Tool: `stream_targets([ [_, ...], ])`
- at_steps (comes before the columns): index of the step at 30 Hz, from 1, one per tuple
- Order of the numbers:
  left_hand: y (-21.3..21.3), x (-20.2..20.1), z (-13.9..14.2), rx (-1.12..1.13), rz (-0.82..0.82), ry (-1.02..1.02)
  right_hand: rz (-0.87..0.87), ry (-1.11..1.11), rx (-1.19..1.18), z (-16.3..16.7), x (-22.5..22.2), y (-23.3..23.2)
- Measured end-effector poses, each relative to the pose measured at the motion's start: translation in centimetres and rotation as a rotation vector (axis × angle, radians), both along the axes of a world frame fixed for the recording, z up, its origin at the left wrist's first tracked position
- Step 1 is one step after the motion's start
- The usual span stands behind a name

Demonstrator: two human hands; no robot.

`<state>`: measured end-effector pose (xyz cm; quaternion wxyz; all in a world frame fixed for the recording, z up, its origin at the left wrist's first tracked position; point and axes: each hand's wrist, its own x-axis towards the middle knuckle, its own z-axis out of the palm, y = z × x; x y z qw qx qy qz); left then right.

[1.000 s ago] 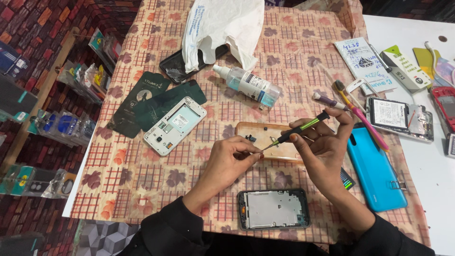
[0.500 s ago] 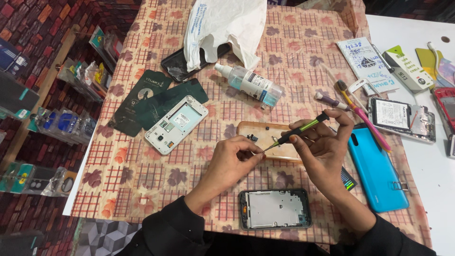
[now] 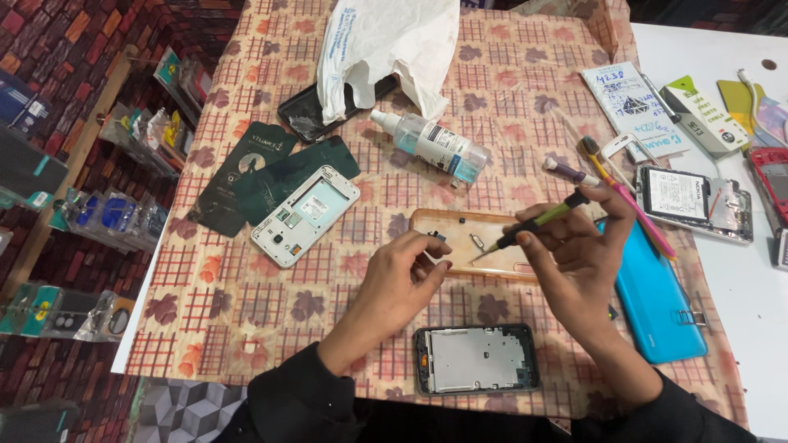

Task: The person uses a screwdriver to remove screws from the back of a disassembled smartphone. They place the removed screws onto a nearby phone case. The person continues to unscrew and remove components from the device.

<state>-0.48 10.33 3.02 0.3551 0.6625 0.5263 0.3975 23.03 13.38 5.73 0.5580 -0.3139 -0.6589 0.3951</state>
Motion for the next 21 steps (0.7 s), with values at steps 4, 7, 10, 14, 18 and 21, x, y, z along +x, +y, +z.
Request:
stream_targets([
  [4, -2.1, 0.2, -1.2, 0.279, -0.046, 0.15, 0.005, 0.005, -0.046, 0.5, 1.5, -2.3],
  [7, -4.9, 0.8, -1.7, 0.345, -0.08, 0.138, -0.029, 0.012, -0.076, 0.0, 2.6, -4.6],
  [10, -6.9, 1.2, -1.7, 0.301, -0.098, 0.157, -0.079, -0.01, -0.072, -1.1, 3.6, -6.4],
  [14, -7.6, 1.3, -1.3, 0.442, -0.197, 0.208, -0.174, -0.07, -0.068, -2.8, 4.7, -7.9],
  [18, -7.4, 1.4, -1.3, 0.459, -0.246, 0.281, -0.2, -0.065, -0.019, -4.5, 5.2, -9.0],
  [21, -7.6, 1.3, -1.6, 0.45, -0.271, 0.303, -0.317, -0.115, -0.011, -5.3, 5.5, -9.4],
])
